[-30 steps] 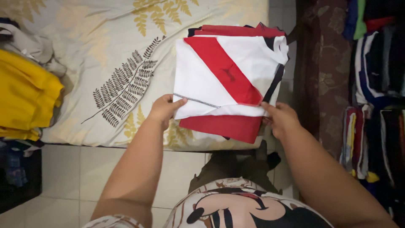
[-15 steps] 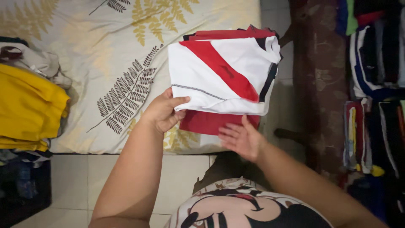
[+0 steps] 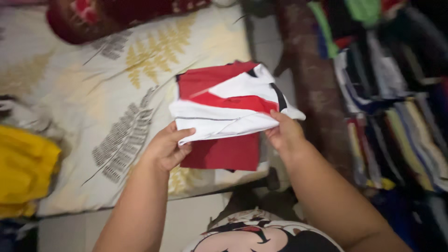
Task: The person folds various garments, including t-shirts and pants, and stacks them on a bed. The person handles each item individually, folding it neatly before placing it on the growing pile.
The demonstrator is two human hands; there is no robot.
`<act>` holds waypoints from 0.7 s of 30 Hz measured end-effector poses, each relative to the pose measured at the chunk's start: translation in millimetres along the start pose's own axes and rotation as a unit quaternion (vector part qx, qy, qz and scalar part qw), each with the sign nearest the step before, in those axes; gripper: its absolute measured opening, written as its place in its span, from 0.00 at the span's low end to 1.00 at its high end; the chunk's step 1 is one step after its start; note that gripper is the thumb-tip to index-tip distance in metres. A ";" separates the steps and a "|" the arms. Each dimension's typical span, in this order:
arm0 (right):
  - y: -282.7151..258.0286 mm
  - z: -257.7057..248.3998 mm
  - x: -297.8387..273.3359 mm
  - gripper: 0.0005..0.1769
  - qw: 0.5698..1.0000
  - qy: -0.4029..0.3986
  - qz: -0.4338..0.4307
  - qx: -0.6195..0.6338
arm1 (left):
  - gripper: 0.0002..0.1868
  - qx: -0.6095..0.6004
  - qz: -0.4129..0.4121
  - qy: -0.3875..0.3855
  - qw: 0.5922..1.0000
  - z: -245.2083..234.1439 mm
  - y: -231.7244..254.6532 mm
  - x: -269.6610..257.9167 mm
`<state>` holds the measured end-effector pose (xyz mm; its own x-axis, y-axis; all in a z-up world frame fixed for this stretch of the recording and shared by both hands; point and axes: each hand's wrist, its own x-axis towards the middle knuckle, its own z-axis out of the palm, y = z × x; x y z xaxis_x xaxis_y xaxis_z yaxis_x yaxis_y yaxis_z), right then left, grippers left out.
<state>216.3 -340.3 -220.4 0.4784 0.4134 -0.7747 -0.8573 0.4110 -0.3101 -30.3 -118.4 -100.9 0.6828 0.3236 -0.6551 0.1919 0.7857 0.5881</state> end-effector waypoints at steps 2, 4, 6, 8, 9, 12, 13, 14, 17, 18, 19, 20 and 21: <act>-40.7 -7.5 -16.1 0.17 0.999 -0.041 -0.027 -0.005 | 0.18 0.037 -0.004 0.020 0.999 20.5 -2.1 -3.1; -81.0 -17.9 -39.3 0.19 0.995 -0.069 -0.064 -0.009 | 0.17 0.050 -0.011 -0.019 0.999 49.5 -7.5 -0.5; -118.8 -34.7 -72.7 0.20 0.993 -0.063 -0.102 -0.021 | 0.17 0.050 -0.030 -0.070 0.996 79.4 -11.6 3.8; -155.9 -57.7 -114.6 0.21 0.989 -0.034 -0.142 -0.022 | 0.16 0.049 -0.063 -0.094 0.992 112.7 -20.3 8.0; -172.1 -69.8 -136.4 0.20 0.986 -0.011 -0.165 -0.018 | 0.15 0.040 -0.083 -0.110 0.990 130.2 -26.6 11.0; -204.5 -105.2 -194.0 0.19 0.980 0.036 -0.197 0.014 | 0.14 0.022 -0.147 -0.175 0.973 173.9 -42.1 19.7; -215.1 -118.8 -210.1 0.18 0.978 0.044 -0.203 0.026 | 0.13 0.015 -0.167 -0.200 0.965 189.2 -48.4 22.9; -224.3 -130.5 -220.4 0.18 0.975 0.046 -0.218 0.024 | 0.12 0.010 -0.176 -0.229 0.957 206.9 -53.5 26.5; -265.6 -159.5 -238.4 0.17 0.968 0.027 -0.244 0.043 | 0.10 0.012 -0.203 -0.269 0.941 271.4 -67.5 35.1; -285.5 -162.4 -237.6 0.16 0.969 0.004 -0.239 0.069 | 0.11 0.026 -0.211 -0.250 0.945 297.5 -67.1 39.3; -302.9 -166.2 -240.0 0.15 0.968 -0.019 -0.233 0.095 | 0.13 0.040 -0.219 -0.231 0.947 325.5 -66.6 42.5; -326.3 -168.1 -243.7 0.14 0.962 -0.035 -0.267 0.051 | 0.14 0.052 -0.178 -0.251 0.950 351.1 -65.0 42.1; -356.6 -167.0 -248.7 0.14 0.953 -0.052 -0.299 0.007 | 0.15 0.064 -0.137 -0.270 0.951 376.2 -63.1 40.5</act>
<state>371.3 -725.4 -9.2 0.8974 0.1798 -0.4030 -0.4234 0.6081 -0.6716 250.4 -353.3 13.9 0.8504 -0.2297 -0.4734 0.4759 0.7195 0.5058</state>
